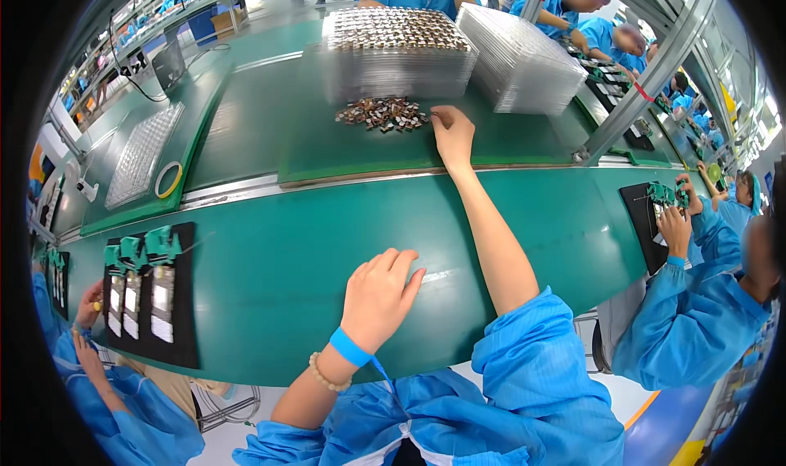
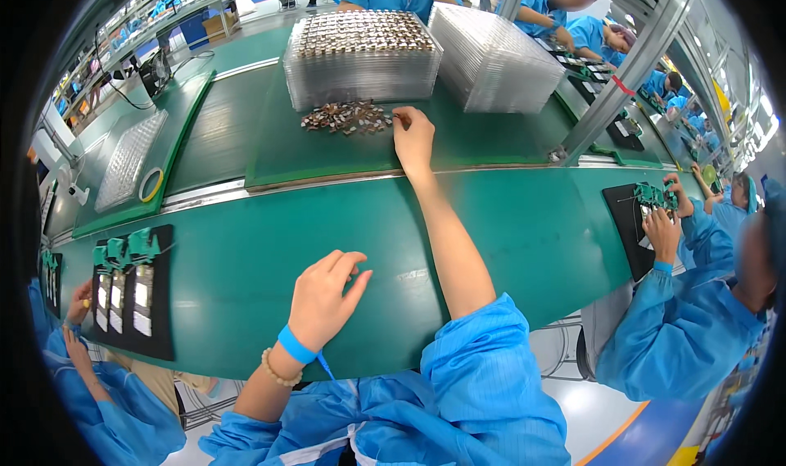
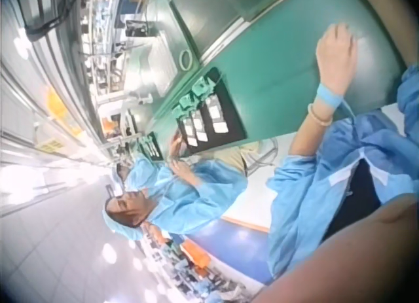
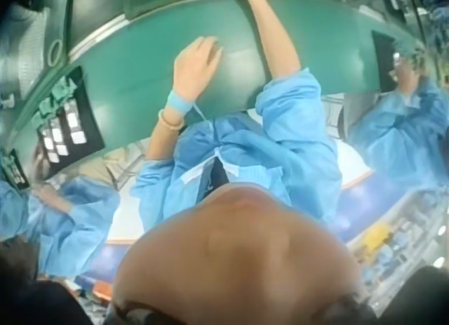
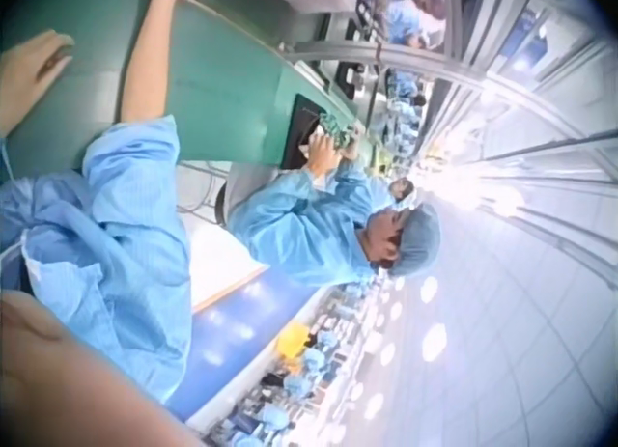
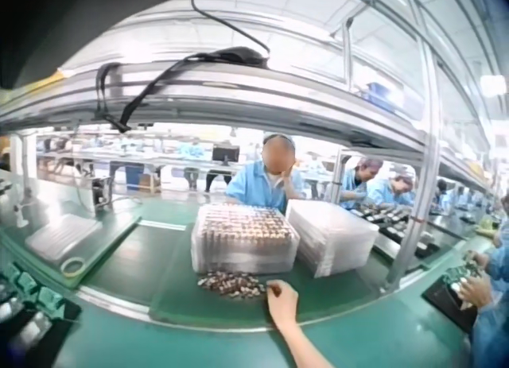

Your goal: Assembling internal components, including batteries and circuit boards, into small electronic devices at a factory workstation.

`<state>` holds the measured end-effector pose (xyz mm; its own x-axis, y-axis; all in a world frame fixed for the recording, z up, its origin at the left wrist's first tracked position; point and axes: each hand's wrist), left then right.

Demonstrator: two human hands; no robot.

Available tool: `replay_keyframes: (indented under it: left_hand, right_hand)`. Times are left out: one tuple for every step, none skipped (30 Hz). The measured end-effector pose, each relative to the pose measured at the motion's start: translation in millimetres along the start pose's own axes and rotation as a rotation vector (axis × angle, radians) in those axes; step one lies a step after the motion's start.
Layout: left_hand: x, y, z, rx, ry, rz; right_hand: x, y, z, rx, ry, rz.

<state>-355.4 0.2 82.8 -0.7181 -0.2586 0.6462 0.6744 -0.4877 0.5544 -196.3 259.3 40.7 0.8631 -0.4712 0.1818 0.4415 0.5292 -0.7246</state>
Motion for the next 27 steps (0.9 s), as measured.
replay_keyframes:
  left_hand:
    - [1,0,0,-0.003,-0.005,0.001]
    - [1,0,-1,-0.004,-0.008,0.003]
    - [1,-1,-1,0.000,-0.010,0.005]
    - [2,-3,-3,0.006,-0.011,-0.012]
    - [4,-4,-4,0.016,-0.011,-0.028]
    - [4,-5,0,0.033,-0.016,-0.021]
    - [9,-5,2,-0.024,0.019,-0.009]
    - [15,-4,0,-0.069,0.057,0.016]
    - [21,2,-1,-0.075,0.071,0.032]
    - [31,5,-4,-0.070,0.095,0.063]
    - [44,11,-10,-0.059,0.099,0.087]
    - [61,11,-15,-0.030,0.169,0.093]
    - [81,8,-26,0.006,0.244,0.114]
    - [101,-4,-36,0.095,0.320,0.181]
    - [125,-19,-42,0.179,0.405,0.205]
    - [143,-39,-50,0.267,0.504,0.272]
    - [165,-68,-65,0.306,0.592,0.363]
    - [181,-89,-71,0.497,0.574,0.385]
    - [207,-117,-84,0.506,0.543,0.535]
    - [242,-157,-109,0.360,0.488,0.710]
    - [270,-189,-121,0.459,0.492,0.795]
    - [293,-209,-129,0.715,0.479,0.823]
    - [308,-229,-130,0.959,0.467,0.836]
    - [309,-251,-127,1.060,0.357,0.843]
    - [312,-268,-128,1.166,0.251,0.854]
    - [315,-287,-142,0.941,0.036,1.059]
    - [319,-304,-162,0.707,-0.194,1.235]
  right_hand:
    - [0,-1,-1,-0.004,0.000,0.000]
    - [-1,-3,-1,0.000,-0.004,-0.019]
    - [-2,-4,-1,0.004,-0.010,-0.037]
    - [-4,-2,-4,0.008,-0.008,-0.053]
    - [-6,-2,-5,0.013,-0.009,-0.067]
    - [-8,2,-1,0.033,0.018,-0.034]
    - [-9,-8,-2,0.049,0.013,-0.067]
    - [-10,-14,-1,0.065,0.009,-0.099]
    - [-6,-11,3,0.100,0.025,-0.112]
    - [-6,-21,2,0.068,-0.015,-0.144]
    - [-1,-18,4,0.051,-0.007,-0.196]
    - [3,-15,6,0.031,0.002,-0.186]
    - [0,-13,5,0.028,-0.008,-0.136]
    - [-2,-6,5,0.021,-0.009,-0.174]
    - [0,0,6,0.014,-0.016,-0.165]
    - [0,5,6,0.014,-0.011,-0.153]
    - [-2,5,5,0.035,-0.016,-0.150]
    - [7,17,10,0.059,-0.013,-0.164]
    - [7,20,11,0.066,-0.015,-0.133]
    - [2,16,11,0.063,-0.013,-0.095]
    - [-1,15,12,0.059,-0.016,-0.063]
    - [-4,12,12,0.060,-0.024,-0.063]
    - [-6,16,18,0.078,-0.029,-0.048]
    - [-5,20,21,0.094,-0.031,-0.049]
    - [-4,14,23,0.074,-0.024,-0.025]
    - [-5,16,28,0.087,-0.030,-0.005]
    - [-9,10,25,0.085,-0.046,0.000]
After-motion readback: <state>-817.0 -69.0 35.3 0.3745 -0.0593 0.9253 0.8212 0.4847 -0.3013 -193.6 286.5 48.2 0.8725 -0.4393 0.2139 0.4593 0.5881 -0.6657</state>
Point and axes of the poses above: each hand's wrist, its own z-axis towards the middle knuckle, its own x-axis out of the back of the hand, y = z × x, and after that the axes turned 3 degrees about y, right-handed
